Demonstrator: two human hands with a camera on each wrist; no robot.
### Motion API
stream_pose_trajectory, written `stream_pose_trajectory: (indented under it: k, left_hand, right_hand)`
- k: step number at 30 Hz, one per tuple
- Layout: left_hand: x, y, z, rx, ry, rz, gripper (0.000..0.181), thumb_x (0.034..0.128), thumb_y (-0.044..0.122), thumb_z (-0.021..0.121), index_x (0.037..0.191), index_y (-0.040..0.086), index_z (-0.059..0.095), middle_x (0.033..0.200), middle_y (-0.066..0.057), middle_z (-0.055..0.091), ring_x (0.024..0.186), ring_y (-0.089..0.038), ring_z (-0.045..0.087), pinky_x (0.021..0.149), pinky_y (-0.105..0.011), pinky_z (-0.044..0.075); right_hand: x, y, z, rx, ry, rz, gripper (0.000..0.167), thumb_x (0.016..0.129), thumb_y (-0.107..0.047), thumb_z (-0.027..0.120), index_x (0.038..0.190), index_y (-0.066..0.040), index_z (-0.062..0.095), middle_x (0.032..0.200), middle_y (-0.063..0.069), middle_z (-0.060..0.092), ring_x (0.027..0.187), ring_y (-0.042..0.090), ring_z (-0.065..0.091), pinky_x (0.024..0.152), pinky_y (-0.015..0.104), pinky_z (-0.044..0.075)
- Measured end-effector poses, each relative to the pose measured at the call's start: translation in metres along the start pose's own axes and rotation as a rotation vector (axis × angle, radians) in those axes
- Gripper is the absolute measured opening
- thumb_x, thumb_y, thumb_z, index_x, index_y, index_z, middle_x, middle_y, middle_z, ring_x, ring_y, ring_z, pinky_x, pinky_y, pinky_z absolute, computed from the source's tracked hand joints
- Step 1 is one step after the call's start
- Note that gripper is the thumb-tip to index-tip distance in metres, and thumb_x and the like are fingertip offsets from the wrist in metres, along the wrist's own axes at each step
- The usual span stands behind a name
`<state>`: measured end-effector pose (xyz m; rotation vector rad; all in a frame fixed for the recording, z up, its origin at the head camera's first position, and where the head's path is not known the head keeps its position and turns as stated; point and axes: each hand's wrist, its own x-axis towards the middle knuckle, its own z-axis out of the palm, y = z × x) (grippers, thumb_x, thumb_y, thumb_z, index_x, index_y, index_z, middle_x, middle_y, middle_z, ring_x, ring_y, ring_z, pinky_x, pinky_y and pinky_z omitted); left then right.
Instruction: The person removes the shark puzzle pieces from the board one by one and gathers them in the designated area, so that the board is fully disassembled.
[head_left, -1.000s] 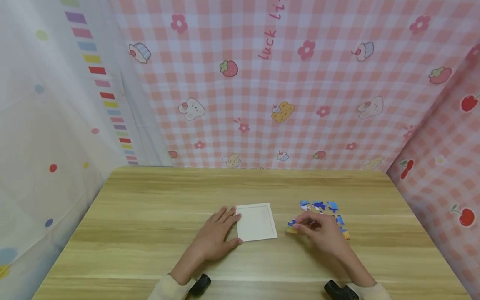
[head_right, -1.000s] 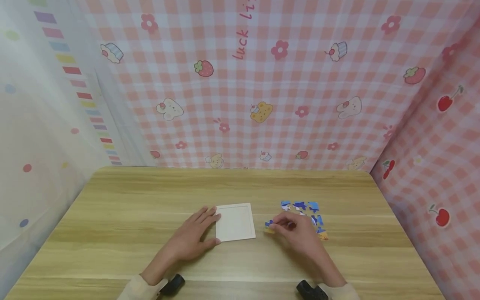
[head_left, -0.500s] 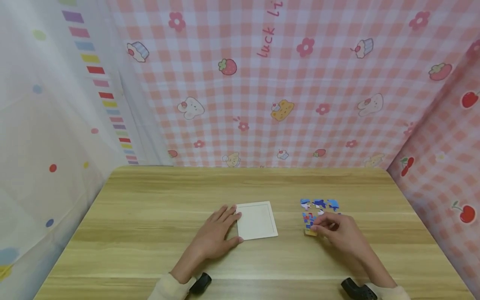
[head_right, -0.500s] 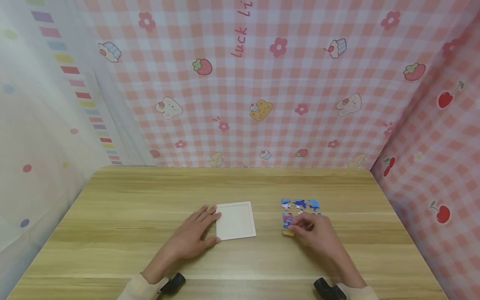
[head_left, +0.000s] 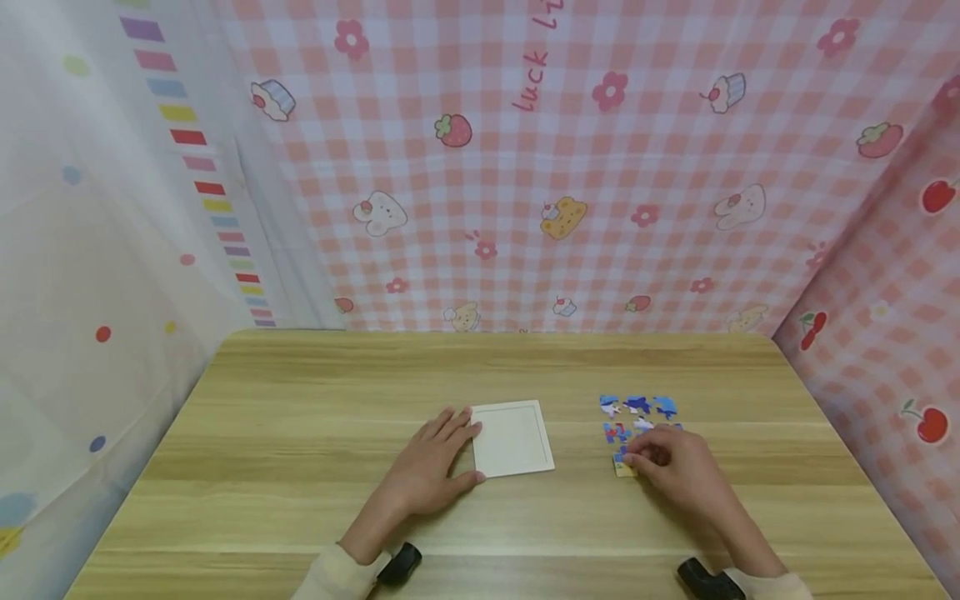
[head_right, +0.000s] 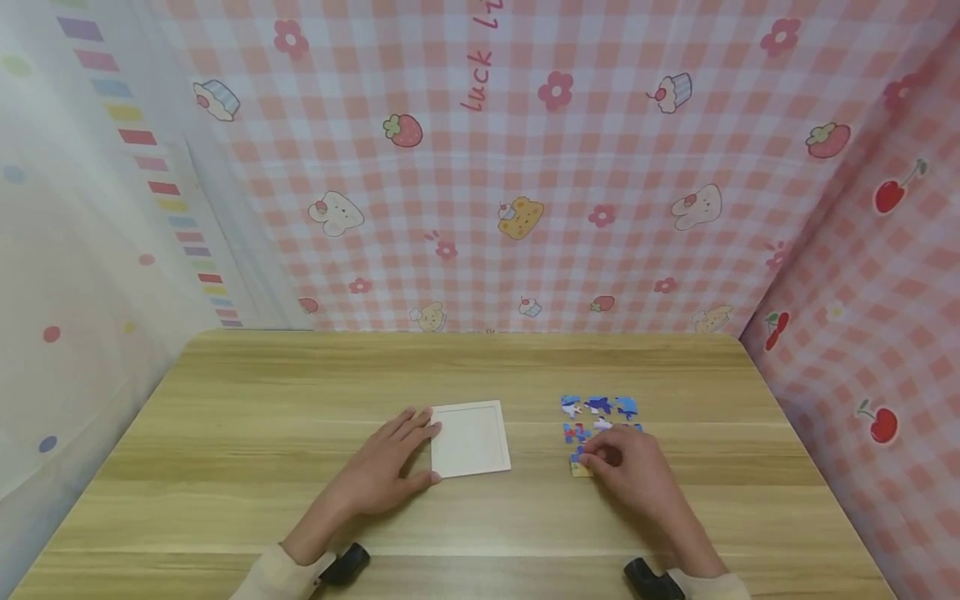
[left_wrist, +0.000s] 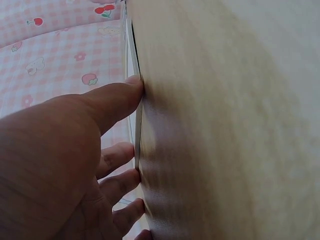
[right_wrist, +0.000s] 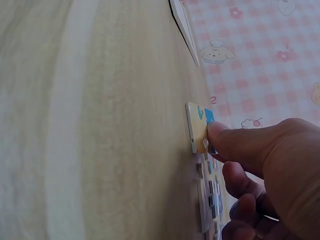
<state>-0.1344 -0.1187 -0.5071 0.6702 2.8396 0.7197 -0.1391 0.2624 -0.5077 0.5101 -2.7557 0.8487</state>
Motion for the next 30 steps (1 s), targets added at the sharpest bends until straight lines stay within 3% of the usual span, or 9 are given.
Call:
stream_pose_trajectory:
  k: [5, 16, 23, 30]
  left_hand:
    - [-0.001, 0.0, 0.001, 0.001, 0.004, -0.002, 0.069, 0.0978, 0.042, 0.067, 0.155, 0.011, 0.045, 0.168, -0.01, 0.031, 0.158, -0.038, 0.022, 0.128, -0.059, 0.023]
    - [-0.004, 0.0, 0.002, -0.005, 0.0, -0.007, 0.069, 0.098, 0.042, 0.066, 0.156, 0.012, 0.044, 0.169, -0.01, 0.031, 0.158, -0.037, 0.021, 0.128, -0.059, 0.02]
    - [-0.004, -0.007, 0.006, -0.065, 0.051, -0.015, 0.065, 0.0923, 0.036, 0.075, 0.148, 0.012, 0.054, 0.165, -0.011, 0.038, 0.156, -0.039, 0.027, 0.126, -0.061, 0.026]
    - [-0.009, -0.019, 0.004, -0.169, 0.059, 0.003, 0.061, 0.095, 0.032, 0.073, 0.147, 0.007, 0.055, 0.164, -0.015, 0.038, 0.155, -0.04, 0.029, 0.125, -0.061, 0.027]
  right_hand:
    - [0.002, -0.002, 0.002, -0.029, 0.0, -0.018, 0.014, 0.082, -0.015, 0.086, 0.08, -0.024, 0.076, 0.072, -0.016, 0.053, 0.067, -0.001, 0.042, 0.058, 0.019, 0.038]
    - [0.002, -0.004, 0.006, -0.057, -0.026, 0.04, 0.019, 0.081, -0.015, 0.087, 0.074, -0.025, 0.072, 0.071, -0.013, 0.052, 0.067, 0.003, 0.043, 0.061, 0.021, 0.036]
    - [0.003, -0.003, 0.006, -0.022, -0.039, 0.04, 0.015, 0.083, -0.016, 0.086, 0.078, -0.025, 0.074, 0.074, -0.014, 0.055, 0.069, 0.002, 0.046, 0.061, 0.02, 0.04]
    - [0.008, 0.004, -0.012, 0.04, 0.052, -0.047, 0.008, 0.087, -0.009, 0.081, 0.085, -0.016, 0.077, 0.077, -0.01, 0.065, 0.067, -0.003, 0.051, 0.054, 0.02, 0.046]
